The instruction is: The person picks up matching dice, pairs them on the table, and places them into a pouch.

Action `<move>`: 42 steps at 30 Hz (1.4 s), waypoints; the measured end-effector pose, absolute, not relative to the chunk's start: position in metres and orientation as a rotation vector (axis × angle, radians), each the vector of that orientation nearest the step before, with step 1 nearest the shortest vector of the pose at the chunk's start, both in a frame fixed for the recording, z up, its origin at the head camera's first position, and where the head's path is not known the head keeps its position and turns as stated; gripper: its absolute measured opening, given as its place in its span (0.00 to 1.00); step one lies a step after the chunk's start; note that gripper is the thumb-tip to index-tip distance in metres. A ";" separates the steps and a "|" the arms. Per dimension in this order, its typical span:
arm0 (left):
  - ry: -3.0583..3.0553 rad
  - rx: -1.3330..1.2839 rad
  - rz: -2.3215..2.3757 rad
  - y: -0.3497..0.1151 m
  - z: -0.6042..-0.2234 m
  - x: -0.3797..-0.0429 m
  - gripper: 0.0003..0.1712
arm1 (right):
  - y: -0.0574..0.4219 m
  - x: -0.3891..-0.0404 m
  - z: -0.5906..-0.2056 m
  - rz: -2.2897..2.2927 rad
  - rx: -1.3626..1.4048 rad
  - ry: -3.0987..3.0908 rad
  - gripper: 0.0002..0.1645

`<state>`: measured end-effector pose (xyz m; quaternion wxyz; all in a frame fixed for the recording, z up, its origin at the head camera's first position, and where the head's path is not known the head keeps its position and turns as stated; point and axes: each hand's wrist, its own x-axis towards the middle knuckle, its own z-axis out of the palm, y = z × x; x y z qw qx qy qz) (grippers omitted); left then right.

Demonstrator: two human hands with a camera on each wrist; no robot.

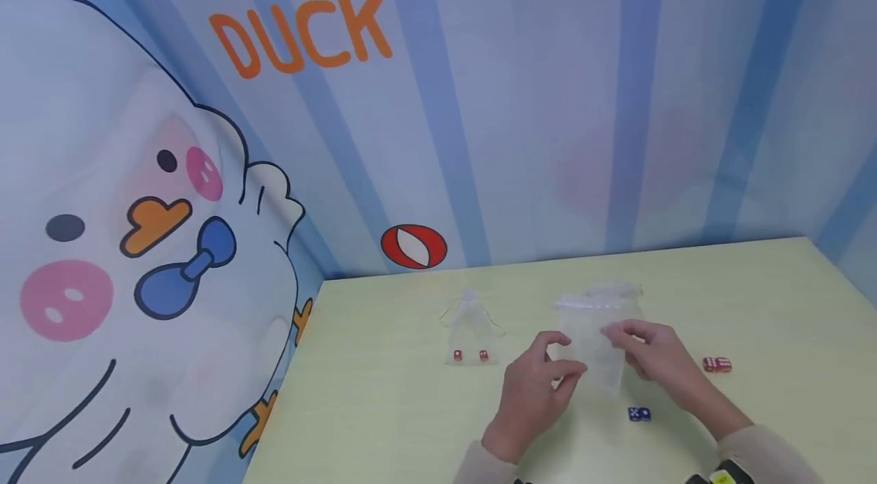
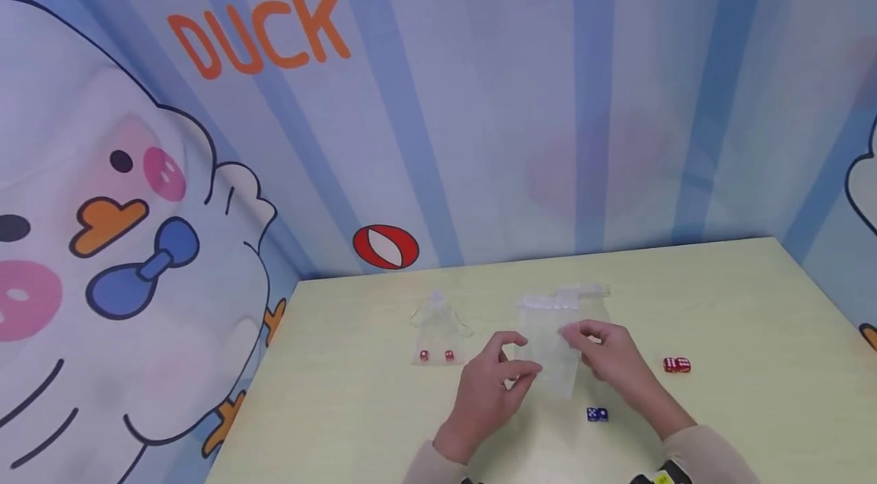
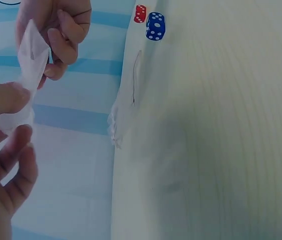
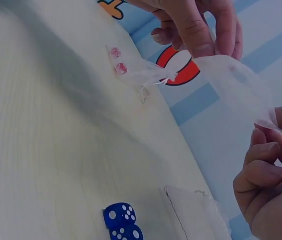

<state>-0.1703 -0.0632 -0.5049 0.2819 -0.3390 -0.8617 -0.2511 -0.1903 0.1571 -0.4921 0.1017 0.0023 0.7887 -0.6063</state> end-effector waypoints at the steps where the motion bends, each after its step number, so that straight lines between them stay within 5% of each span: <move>1: -2.318 -0.917 -0.674 -0.064 -0.505 -0.170 0.06 | 0.158 -0.190 -0.492 -1.784 0.010 2.336 0.30; 19: -2.432 -0.946 -0.733 -0.087 -0.516 -0.167 0.07 | 0.154 -0.179 -0.500 -1.732 -0.362 2.346 0.22; 37: -2.429 -0.744 -0.992 -0.093 -0.468 -0.176 0.06 | 0.144 -0.168 -0.514 -1.540 -0.874 2.773 0.02; 42: -2.508 -0.802 -0.908 -0.091 -0.468 -0.176 0.06 | 0.143 -0.167 -0.519 -1.479 -0.933 2.895 0.06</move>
